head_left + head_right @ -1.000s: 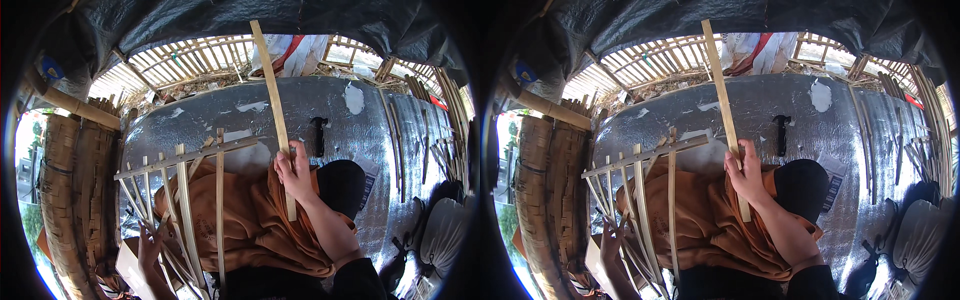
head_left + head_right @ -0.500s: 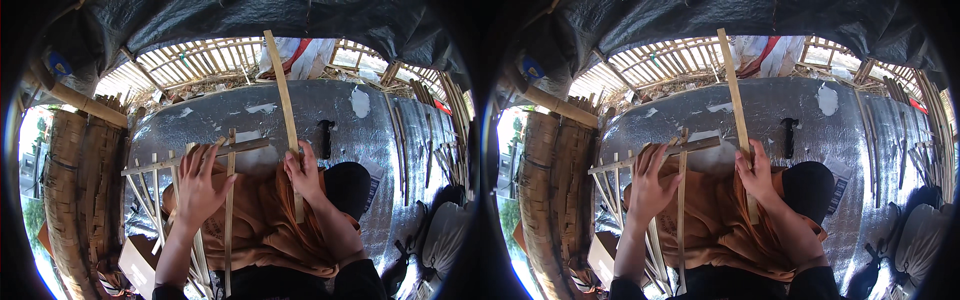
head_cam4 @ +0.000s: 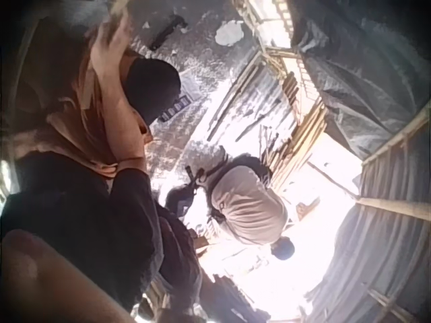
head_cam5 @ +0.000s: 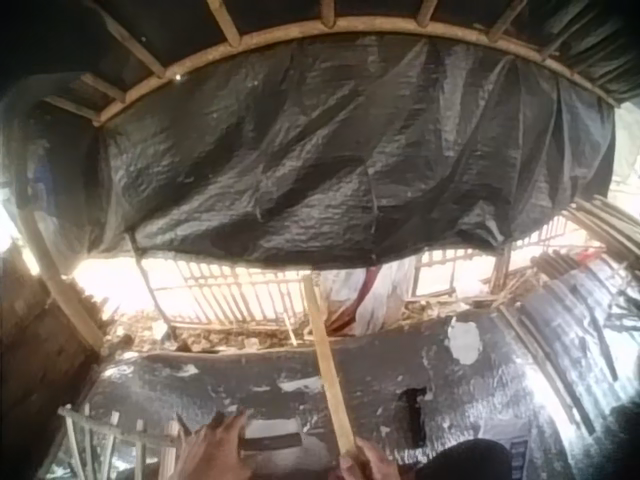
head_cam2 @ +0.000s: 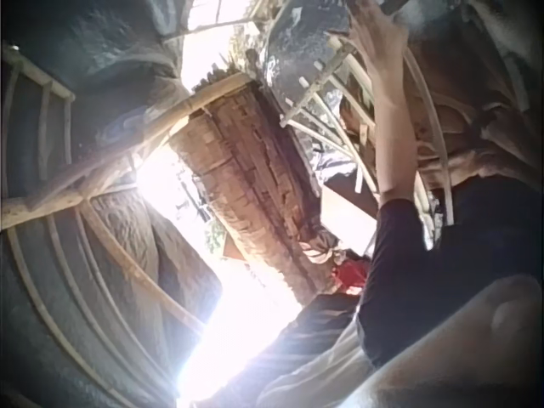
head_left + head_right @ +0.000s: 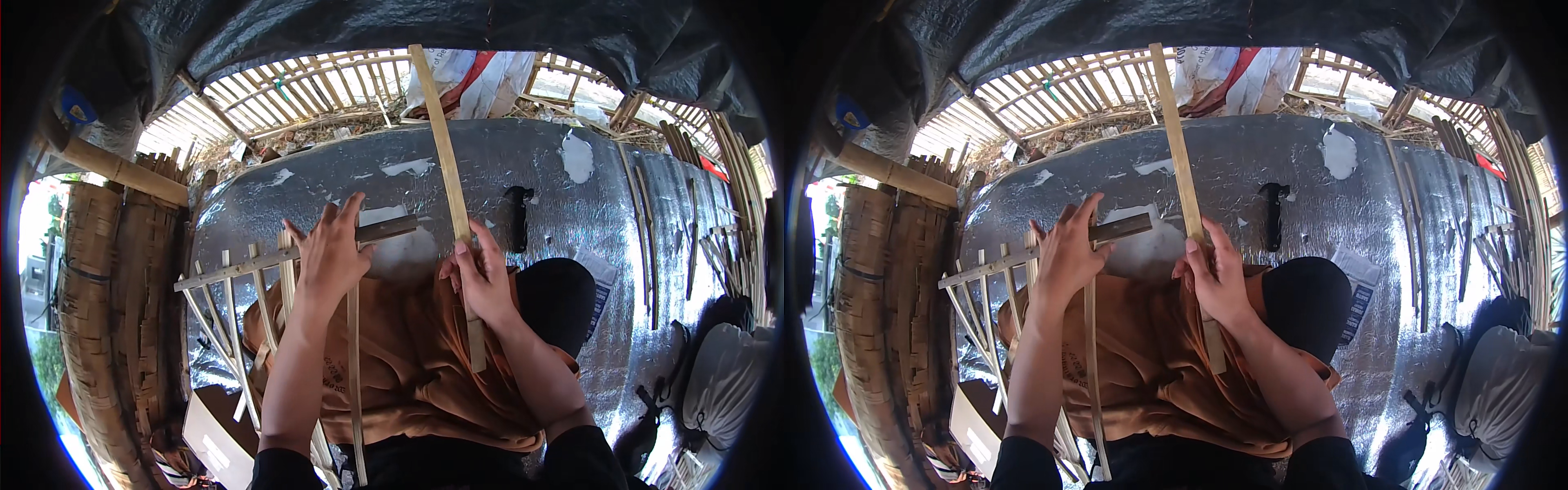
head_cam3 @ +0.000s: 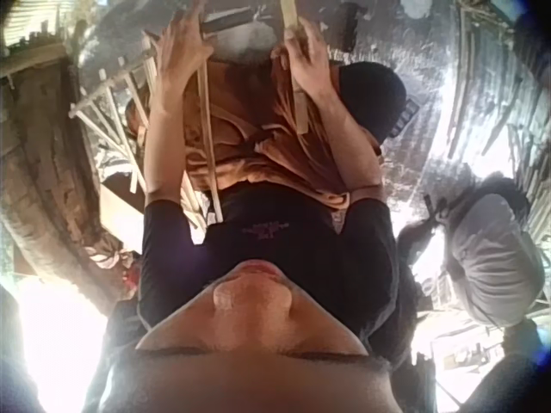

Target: The person assembles a bamboo lattice structure by hand, aligning strips and securing them using a hammer and small nails.

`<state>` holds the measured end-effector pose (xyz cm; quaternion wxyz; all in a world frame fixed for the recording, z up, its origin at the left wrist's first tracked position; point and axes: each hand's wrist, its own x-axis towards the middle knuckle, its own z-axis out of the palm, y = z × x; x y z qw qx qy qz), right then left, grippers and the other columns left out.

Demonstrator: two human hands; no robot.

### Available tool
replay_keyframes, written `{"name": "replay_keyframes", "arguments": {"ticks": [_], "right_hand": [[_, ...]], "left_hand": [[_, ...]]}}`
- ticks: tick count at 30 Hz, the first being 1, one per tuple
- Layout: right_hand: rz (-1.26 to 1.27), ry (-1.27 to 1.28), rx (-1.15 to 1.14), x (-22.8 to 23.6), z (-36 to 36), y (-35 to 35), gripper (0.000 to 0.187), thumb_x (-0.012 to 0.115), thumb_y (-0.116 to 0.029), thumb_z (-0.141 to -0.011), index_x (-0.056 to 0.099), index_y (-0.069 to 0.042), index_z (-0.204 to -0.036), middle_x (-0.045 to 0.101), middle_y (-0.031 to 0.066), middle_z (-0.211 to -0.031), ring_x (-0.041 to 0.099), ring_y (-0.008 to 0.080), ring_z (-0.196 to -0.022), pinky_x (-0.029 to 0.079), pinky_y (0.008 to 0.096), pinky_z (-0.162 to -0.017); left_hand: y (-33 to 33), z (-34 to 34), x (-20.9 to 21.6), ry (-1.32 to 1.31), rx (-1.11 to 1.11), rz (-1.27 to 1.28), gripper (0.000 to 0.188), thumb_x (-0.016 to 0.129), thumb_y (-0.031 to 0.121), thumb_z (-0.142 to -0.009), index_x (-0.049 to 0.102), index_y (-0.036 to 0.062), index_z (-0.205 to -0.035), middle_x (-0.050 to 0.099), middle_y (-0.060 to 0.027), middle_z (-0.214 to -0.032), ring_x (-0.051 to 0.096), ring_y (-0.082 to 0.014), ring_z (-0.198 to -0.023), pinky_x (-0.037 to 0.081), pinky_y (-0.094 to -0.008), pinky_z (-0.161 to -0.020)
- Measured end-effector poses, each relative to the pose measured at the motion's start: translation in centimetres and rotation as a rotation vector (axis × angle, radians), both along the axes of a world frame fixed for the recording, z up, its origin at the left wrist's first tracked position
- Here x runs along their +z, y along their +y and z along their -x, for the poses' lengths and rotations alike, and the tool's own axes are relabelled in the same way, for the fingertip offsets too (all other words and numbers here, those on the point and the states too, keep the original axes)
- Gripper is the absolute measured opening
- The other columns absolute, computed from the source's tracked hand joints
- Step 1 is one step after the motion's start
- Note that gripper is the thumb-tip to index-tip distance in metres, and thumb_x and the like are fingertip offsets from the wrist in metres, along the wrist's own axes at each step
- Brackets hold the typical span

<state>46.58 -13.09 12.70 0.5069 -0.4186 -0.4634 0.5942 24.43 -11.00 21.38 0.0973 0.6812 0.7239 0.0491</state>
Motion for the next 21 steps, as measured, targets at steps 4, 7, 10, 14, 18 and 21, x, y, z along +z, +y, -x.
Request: {"name": "replay_keyframes", "arguments": {"ticks": [4,7,10,14,18,21], "right_hand": [[0.024,0.169,0.081,0.9,0.1,-0.3,0.027,0.049,-0.010,-0.106,0.044,-0.003,-0.132,0.065,0.0088,-0.073,0.057,0.0080,-0.056,0.046,0.0236,-0.050],[0.089,0.265,0.124,1.6,0.4,-0.6,0.022,0.049,-0.010,-0.106,0.044,-0.004,-0.126,0.065,0.0096,-0.074,0.058,0.0095,-0.058,0.047,0.0243,-0.051],[0.069,0.250,0.212,1.3,-0.1,-0.6,0.015,0.052,-0.012,-0.106,0.046,-0.003,-0.117,0.064,0.0094,-0.074,0.060,0.0114,-0.060,0.049,0.0263,-0.052],[0.053,0.154,0.249,1.5,0.1,-1.2,0.021,0.055,-0.013,-0.105,0.049,-0.001,-0.121,0.063,0.0079,-0.073,0.059,0.0123,-0.059,0.050,0.0283,-0.053],[0.036,0.144,0.254,3.5,0.5,-2.5,0.038,0.057,-0.013,-0.104,0.047,0.002,-0.137,0.061,0.0055,-0.071,0.058,0.0113,-0.056,0.050,0.0285,-0.054],[-0.005,0.123,0.263,5.9,0.4,-3.6,0.044,0.058,-0.012,-0.103,0.046,0.003,-0.142,0.061,0.0036,-0.072,0.057,0.0090,-0.055,0.050,0.0263,-0.053]], "left_hand": [[0.3,2.1,2.4,-0.143,0.000,-0.133,0.070,0.084,0.010,-0.074,0.051,0.0182,-0.135,0.066,-0.0130,-0.116,0.061,-0.0380,-0.118,0.025,-0.0681,-0.112],[0.3,3.5,5.6,-0.306,-0.034,-0.148,0.067,0.085,0.009,-0.072,0.053,0.0152,-0.130,0.068,-0.0173,-0.110,0.063,-0.0379,-0.111,0.041,-0.0474,-0.103],[0.5,5.4,6.6,-0.384,-0.026,-0.181,0.063,0.089,0.010,-0.071,0.058,0.0106,-0.126,0.066,-0.0108,-0.103,0.063,-0.0233,-0.094,0.049,-0.0363,-0.087],[0.1,8.0,7.0,-0.666,-0.081,-0.233,0.062,0.090,0.010,-0.073,0.060,0.0082,-0.127,0.061,-0.0024,-0.088,0.054,-0.0082,-0.082,0.047,-0.0274,-0.073],[-0.8,9.3,8.4,-0.882,-0.151,-0.198,0.068,0.088,0.006,-0.075,0.055,0.0043,-0.135,0.063,-0.0030,-0.101,0.058,-0.0101,-0.091,0.049,-0.0275,-0.081],[-1.5,9.3,9.1,-0.958,-0.183,-0.178,0.072,0.088,0.005,-0.074,0.053,0.0038,-0.137,0.065,-0.0043,-0.105,0.060,-0.0112,-0.098,0.048,-0.0274,-0.087]]}}
